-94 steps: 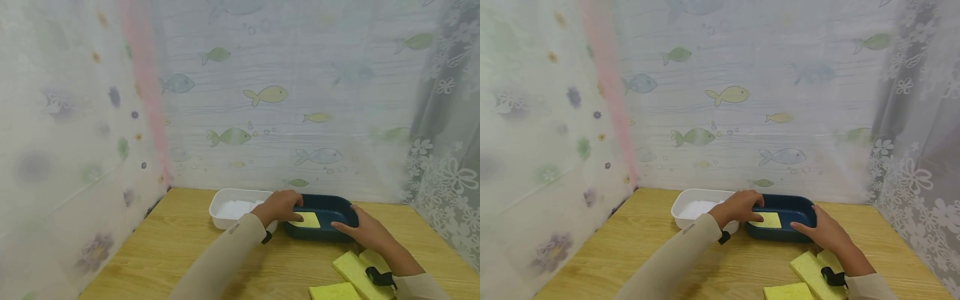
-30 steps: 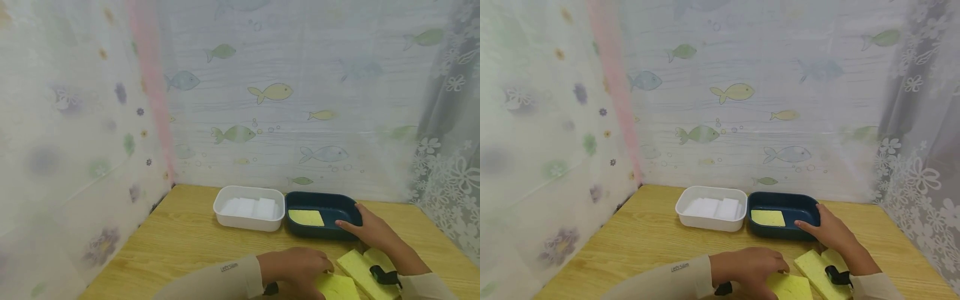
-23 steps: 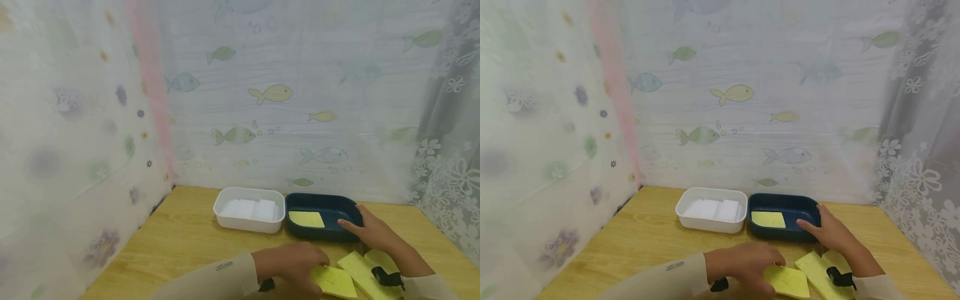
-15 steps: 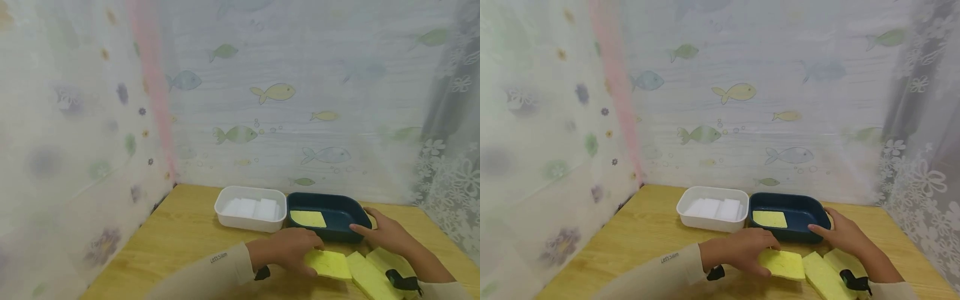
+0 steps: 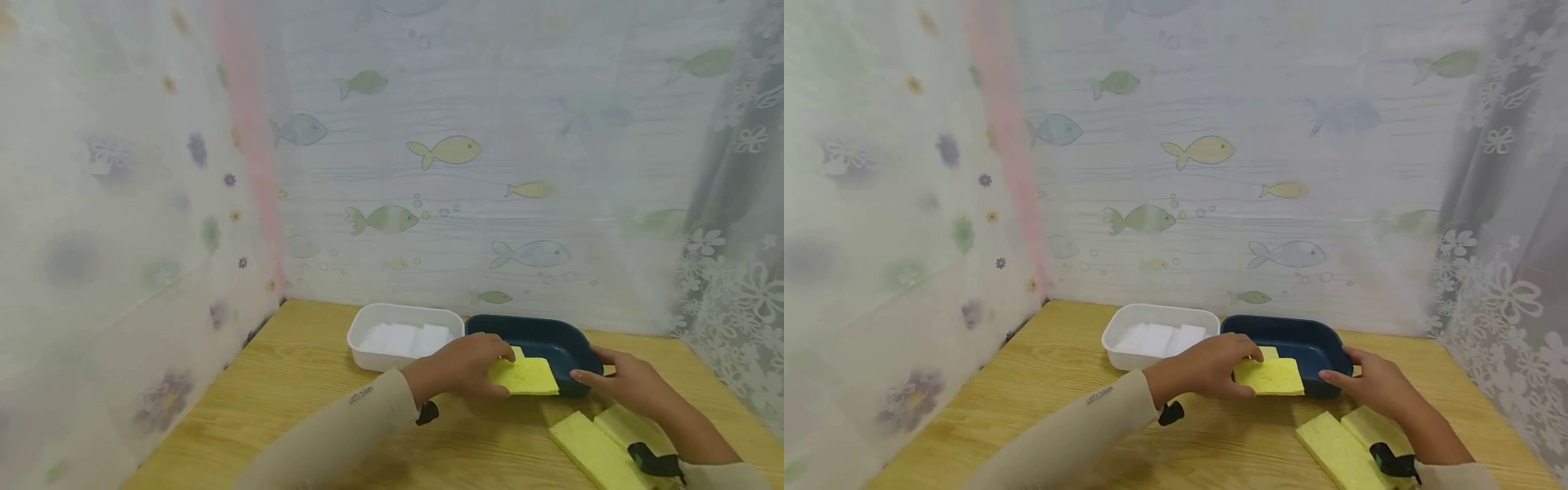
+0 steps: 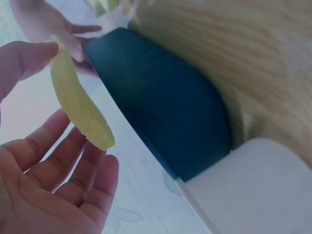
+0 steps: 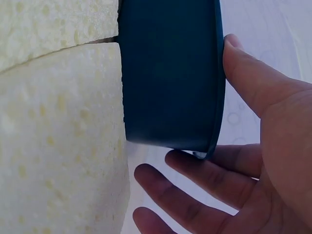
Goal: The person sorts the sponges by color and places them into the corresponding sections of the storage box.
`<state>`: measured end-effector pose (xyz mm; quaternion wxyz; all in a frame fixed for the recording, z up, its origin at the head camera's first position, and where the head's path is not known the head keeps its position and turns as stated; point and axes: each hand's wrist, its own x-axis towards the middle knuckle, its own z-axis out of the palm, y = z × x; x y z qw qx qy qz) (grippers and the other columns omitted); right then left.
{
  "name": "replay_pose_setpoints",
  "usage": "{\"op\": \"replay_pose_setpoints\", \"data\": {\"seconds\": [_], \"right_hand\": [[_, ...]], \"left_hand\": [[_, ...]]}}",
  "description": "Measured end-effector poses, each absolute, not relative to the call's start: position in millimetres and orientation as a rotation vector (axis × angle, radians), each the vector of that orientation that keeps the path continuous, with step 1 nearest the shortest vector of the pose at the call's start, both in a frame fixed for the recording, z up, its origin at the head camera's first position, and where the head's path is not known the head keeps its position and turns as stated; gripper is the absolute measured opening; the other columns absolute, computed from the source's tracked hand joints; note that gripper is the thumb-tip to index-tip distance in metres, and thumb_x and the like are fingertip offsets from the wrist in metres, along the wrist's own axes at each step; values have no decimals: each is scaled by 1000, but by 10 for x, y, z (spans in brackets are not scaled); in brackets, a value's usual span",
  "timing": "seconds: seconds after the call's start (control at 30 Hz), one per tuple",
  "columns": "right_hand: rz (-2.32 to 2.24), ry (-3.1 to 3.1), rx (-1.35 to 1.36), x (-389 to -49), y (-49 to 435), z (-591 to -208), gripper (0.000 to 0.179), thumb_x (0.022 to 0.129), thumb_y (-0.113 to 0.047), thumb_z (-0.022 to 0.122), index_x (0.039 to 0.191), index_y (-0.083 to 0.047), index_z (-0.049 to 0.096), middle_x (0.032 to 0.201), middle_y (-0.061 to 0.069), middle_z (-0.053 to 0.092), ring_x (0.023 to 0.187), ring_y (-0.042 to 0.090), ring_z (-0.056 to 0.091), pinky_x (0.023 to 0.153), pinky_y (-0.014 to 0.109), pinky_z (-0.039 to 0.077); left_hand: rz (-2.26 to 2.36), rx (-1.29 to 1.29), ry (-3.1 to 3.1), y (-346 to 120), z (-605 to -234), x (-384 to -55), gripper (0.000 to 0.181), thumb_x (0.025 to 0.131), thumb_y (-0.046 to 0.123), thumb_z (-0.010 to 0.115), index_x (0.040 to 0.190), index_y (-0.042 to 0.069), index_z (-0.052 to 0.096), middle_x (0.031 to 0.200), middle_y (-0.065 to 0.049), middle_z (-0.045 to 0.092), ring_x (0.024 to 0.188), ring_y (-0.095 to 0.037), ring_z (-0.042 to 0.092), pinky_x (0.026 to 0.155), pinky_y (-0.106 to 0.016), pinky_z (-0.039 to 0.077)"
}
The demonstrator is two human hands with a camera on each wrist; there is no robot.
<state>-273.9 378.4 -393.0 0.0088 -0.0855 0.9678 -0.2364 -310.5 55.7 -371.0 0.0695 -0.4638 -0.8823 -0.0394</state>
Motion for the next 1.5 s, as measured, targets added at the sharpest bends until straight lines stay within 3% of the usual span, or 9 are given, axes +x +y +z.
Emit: {"op": "replay_pose_setpoints", "data": {"seconds": [0.13, 0.43, 0.9, 1.17, 1.5], "right_hand": [[-721, 3026, -256, -2734, 3770, -3912, 99, 98, -59, 63, 154, 16, 31, 150, 45, 38, 121, 59, 57, 79, 55, 57], [-682, 3018, -216, -2753, 3760, -3903, 102, 97, -61, 62, 154, 16, 28, 143, 45, 46, 123, 62, 52, 82, 60, 54], [-709, 2986, -196, -2761, 3771, -3919, 104, 97, -64, 61, 157, 14, 25, 145, 45, 44, 128, 63, 48, 84, 60, 54], [-691, 2991, -194, -2761, 3779, -3902, 102, 98, -62, 60, 157, 14, 25, 145, 45, 44, 128, 63, 48, 84, 60, 53], [-697, 3000, -207, -2758, 3769, -3920, 103, 97, -62, 61, 156, 15, 26, 145, 45, 43, 128, 63, 48, 84, 60, 53]], "left_hand": [[-175, -1349, -2697, 600, -3677, -3209, 53, 91, 51, 75, 136, 26, 62, 134, 13, 61, 111, 0, 55, 89, -14, 46], [-166, -1257, -2690, 731, -3657, -3436, 51, 91, 46, 76, 135, 24, 65, 126, 13, 64, 99, -1, 53, 83, -17, 46], [-141, -1075, -2843, 782, -3793, -3695, 48, 88, 45, 80, 130, 25, 68, 125, 14, 69, 108, -4, 61, 93, -25, 52], [-59, -1025, -2868, 831, -3835, -3706, 46, 91, 50, 77, 131, 30, 68, 126, 16, 70, 113, -8, 64, 105, -40, 45], [3, -973, -2900, 831, -3878, -3694, 44, 91, 51, 76, 130, 33, 69, 123, 18, 71, 111, -9, 64, 102, -39, 43]]}}
